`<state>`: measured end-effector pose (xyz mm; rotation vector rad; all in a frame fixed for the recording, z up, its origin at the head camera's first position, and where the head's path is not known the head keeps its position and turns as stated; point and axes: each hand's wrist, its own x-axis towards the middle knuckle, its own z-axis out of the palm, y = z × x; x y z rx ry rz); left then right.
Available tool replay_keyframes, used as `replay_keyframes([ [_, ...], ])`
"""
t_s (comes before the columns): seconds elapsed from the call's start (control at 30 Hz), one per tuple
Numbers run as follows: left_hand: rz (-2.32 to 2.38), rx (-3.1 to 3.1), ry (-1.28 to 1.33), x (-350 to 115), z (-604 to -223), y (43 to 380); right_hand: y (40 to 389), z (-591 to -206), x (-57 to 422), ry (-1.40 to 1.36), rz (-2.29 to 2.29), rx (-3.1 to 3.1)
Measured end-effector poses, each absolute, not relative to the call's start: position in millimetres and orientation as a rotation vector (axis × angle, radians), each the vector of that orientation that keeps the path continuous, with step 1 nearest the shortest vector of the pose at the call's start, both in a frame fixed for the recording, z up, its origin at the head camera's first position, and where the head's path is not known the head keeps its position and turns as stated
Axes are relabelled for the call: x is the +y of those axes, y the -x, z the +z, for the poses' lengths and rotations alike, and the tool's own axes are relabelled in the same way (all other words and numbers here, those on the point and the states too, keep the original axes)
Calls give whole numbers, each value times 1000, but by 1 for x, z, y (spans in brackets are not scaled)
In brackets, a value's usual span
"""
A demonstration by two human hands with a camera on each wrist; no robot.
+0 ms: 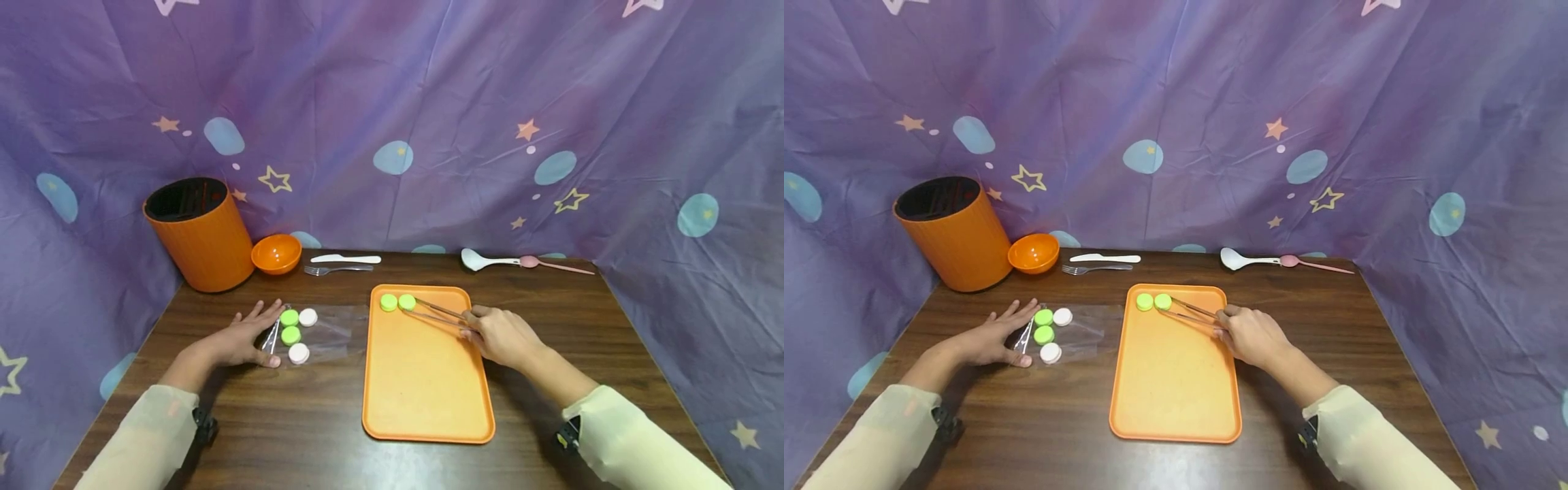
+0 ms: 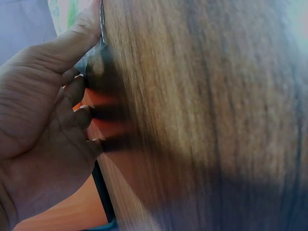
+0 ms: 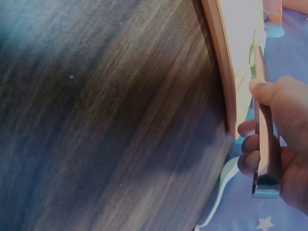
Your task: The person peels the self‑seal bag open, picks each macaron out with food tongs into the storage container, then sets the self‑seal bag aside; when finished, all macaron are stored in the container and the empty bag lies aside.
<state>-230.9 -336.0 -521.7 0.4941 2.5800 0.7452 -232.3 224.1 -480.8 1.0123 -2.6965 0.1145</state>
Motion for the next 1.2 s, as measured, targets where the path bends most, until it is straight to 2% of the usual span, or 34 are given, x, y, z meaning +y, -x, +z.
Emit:
replay_keyframes([
  [0.37, 794, 2558, -547, -335, -522, 230, 229, -482, 227, -1015, 137, -2718],
  [1.2, 754, 2572, -494, -337, -520, 231, 237, -488, 230, -1009, 138, -2684],
])
